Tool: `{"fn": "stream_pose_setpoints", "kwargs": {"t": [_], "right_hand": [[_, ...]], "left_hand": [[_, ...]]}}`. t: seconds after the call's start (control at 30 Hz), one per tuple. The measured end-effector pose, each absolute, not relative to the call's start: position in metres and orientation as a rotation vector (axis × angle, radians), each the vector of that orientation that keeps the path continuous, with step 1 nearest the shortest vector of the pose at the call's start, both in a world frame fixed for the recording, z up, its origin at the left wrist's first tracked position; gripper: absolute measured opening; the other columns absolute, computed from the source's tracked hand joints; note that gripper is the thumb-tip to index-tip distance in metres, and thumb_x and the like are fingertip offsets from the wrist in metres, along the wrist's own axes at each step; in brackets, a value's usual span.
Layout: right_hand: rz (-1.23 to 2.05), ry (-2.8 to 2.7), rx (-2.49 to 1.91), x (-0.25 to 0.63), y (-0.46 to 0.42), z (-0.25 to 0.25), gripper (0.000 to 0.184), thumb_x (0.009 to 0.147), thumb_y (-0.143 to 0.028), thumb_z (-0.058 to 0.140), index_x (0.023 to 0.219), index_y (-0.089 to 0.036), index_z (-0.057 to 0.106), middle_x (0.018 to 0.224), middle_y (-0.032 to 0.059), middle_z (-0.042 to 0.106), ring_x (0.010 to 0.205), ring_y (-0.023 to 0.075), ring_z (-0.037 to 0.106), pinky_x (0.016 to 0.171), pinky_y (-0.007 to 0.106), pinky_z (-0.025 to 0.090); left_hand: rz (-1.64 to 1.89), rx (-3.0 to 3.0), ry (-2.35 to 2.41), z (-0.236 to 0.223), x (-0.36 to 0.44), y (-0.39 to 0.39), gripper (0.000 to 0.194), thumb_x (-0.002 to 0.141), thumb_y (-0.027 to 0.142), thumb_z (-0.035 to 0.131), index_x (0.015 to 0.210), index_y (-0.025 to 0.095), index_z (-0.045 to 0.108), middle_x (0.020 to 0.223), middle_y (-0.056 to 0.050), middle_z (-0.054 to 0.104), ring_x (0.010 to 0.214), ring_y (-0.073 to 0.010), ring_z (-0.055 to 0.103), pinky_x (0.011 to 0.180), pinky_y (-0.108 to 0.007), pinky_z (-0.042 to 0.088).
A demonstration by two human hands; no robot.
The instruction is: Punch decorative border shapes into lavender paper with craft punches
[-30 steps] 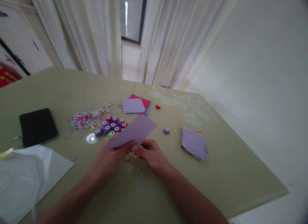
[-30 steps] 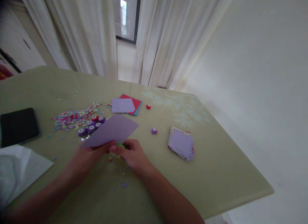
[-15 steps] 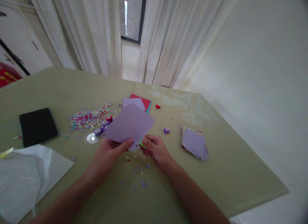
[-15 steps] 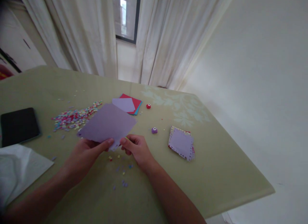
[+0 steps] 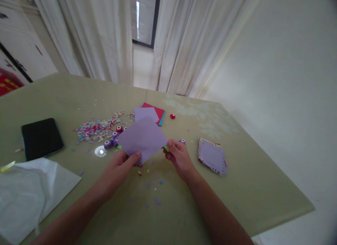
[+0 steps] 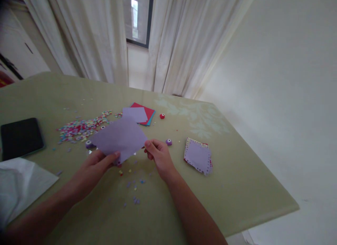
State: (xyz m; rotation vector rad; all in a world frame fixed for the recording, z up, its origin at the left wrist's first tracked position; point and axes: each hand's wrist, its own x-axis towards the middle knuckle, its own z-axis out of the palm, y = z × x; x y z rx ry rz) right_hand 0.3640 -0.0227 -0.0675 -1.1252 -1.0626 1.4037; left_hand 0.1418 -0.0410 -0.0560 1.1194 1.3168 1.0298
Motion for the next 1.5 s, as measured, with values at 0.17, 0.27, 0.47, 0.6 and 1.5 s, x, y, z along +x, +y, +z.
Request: {"fn": "stream_pose_setpoints", "kwargs": {"t": [0.17, 0.27, 0.47, 0.6, 1.5], "right_hand": [[1.422, -0.989, -1.111, 0.366, -0.021, -0.068, 0.062, 0.07, -0.078, 0.087, 0.071, -0.02, 0.067, 0.064, -0.002, 0.053, 0.057, 0.012, 0.038, 0.054, 0.028, 0.024], [1.522, -0.957, -1.087, 0.363, -0.022, -0.069, 0.063, 0.068, -0.078, 0.089, 0.071, -0.019, 0.068, 0.067, -0.0001, 0.059, 0.057, 0.0114, 0.04, 0.054, 0.027, 0.026], [1.612, -0.929, -1.038, 0.361, -0.025, -0.07, 0.061, 0.07, -0.075, 0.091, 0.075, -0.017, 0.071, 0.068, -0.0011, 0.06, 0.057, 0.0098, 0.041, 0.055, 0.025, 0.029], [1.629, -0.946, -1.028, 0.363, -0.025, -0.067, 0.061, 0.071, -0.073, 0.091, 0.07, -0.017, 0.067, 0.066, -0.0021, 0.057, 0.055, 0.009, 0.039, 0.054, 0.025, 0.027], [1.5, -1.554, -1.195, 0.369, -0.027, -0.063, 0.06, 0.084, -0.076, 0.077, 0.08, -0.017, 0.07, 0.069, -0.0039, 0.048, 0.062, 0.0115, 0.036, 0.058, 0.028, 0.024]], "left_hand": [[1.009, 1.096, 1.33, -0.058, 0.141, -0.04, 0.02, 0.076, 0.046, 0.074, 0.077, 0.027, 0.068, 0.072, 0.0, 0.076, 0.064, -0.0263, 0.073, 0.061, -0.036, 0.061], [1.039, 1.144, 1.313, -0.055, 0.139, -0.039, 0.022, 0.078, 0.04, 0.074, 0.093, 0.025, 0.068, 0.077, 0.0, 0.075, 0.058, -0.0227, 0.068, 0.052, -0.033, 0.057], [1.181, 1.27, 1.22, -0.06, 0.135, -0.033, 0.044, 0.085, 0.036, 0.078, 0.123, 0.02, 0.063, 0.107, -0.005, 0.077, 0.087, -0.023, 0.075, 0.07, -0.03, 0.06], [1.222, 1.276, 1.211, -0.058, 0.134, -0.032, 0.045, 0.09, 0.042, 0.076, 0.126, 0.018, 0.063, 0.124, -0.012, 0.078, 0.107, -0.0268, 0.075, 0.086, -0.033, 0.061], [1.281, 1.019, 1.13, -0.062, 0.132, -0.03, 0.052, 0.086, 0.051, 0.088, 0.126, 0.021, 0.074, 0.114, -0.005, 0.082, 0.088, -0.0177, 0.071, 0.074, -0.023, 0.058]]}}
